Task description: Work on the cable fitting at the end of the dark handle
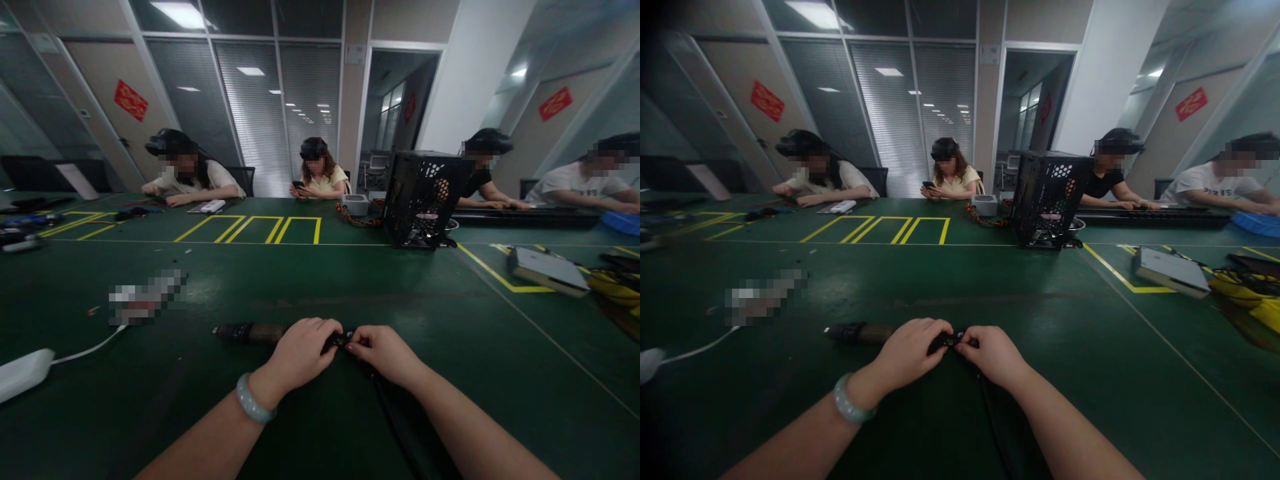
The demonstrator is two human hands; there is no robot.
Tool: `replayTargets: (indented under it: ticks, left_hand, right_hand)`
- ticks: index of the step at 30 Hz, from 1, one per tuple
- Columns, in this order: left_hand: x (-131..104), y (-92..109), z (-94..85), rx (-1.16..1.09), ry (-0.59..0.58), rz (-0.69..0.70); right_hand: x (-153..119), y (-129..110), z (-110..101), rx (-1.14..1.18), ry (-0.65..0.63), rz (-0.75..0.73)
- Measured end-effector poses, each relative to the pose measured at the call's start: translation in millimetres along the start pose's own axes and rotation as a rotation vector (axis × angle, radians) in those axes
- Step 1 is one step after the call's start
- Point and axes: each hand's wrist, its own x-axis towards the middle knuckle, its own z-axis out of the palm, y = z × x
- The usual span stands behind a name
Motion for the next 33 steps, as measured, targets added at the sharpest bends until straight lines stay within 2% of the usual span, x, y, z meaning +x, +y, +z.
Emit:
replayTargets:
  ticks: [6,33]
  left_hand:
    - [1.1,-0.8,0.0,-0.009,-0.010,0.049]
    - [0.3,0.7,-0.4,0.014,0.003,0.029]
  right_hand:
    - [-0.1,-1.4,-0.4,0.008,-0.003,0.010]
    - [-1.0,-2.1,-0.4,0.000,0.008,0.014]
